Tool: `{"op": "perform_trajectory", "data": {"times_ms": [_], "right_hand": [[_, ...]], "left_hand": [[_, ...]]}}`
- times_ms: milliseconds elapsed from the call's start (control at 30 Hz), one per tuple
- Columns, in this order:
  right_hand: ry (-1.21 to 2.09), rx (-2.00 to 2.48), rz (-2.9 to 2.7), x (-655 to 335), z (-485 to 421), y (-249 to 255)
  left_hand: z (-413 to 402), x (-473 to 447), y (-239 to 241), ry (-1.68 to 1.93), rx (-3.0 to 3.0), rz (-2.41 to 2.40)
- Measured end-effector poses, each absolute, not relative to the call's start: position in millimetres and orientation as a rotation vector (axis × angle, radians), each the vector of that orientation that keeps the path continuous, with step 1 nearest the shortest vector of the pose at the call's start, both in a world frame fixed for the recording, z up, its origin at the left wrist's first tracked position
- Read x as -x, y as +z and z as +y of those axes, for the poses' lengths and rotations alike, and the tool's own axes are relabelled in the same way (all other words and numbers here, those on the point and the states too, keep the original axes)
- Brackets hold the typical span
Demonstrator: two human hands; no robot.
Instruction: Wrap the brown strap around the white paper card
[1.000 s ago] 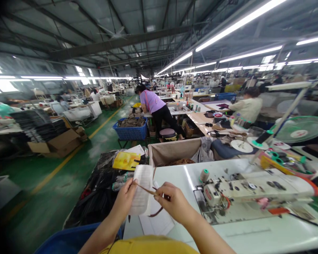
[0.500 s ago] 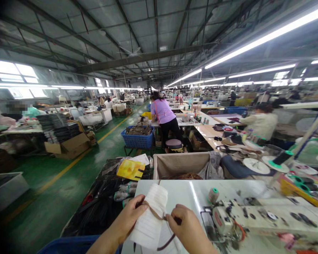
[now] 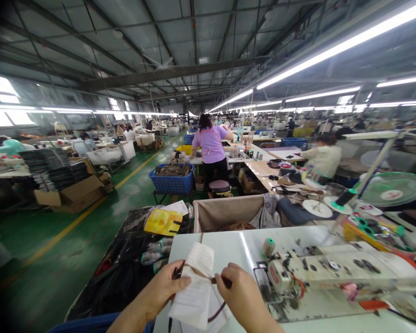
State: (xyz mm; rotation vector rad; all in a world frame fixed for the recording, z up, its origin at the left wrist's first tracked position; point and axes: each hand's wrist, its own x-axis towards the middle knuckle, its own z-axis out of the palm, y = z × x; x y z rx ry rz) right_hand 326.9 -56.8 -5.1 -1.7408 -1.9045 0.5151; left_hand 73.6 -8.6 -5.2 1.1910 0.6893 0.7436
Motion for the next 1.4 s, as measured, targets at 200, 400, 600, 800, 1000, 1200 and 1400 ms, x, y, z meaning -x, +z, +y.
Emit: {"op": "perform_trajectory", "data": {"times_ms": [200,400,600,800,1000,1200,1400], "right_hand": [[0.69,1.498,-2.072,-316.2,-72.4,11.9],[0.618,1.641,-2.053,-314.8,-71.8,8.7],[0.501,1.789,-2.083,-319.4,-60.4,-3.0],[0.738,1.554,-2.235,-321.1,-58.2,-8.0],[0.803,1.595,-1.889,-323.3,-71.3,2.5],[0.811,1.697,-1.757,-332.0,-69.1,6.0],[1.034,1.675,-1.79,-366.7,-67.2,-8.9]], "left_hand": [[0.5,-74.4,-23.5,0.899,-1.176,0.934],[3.1,-70.2,-35.3,0.901,-1.149,0.817],[8.5,-70.0,-33.6,0.774,-1.215,0.767],[17.2,-72.4,-46.4,0.846,-1.31,0.918],[18.6,-69.1,-47.4,1.032,-1.094,1.049],[26.5,-61.5,-44.2,0.982,-1.257,1.028],[32.5,-49.0,-29.2,0.934,-1.479,1.055]]}}
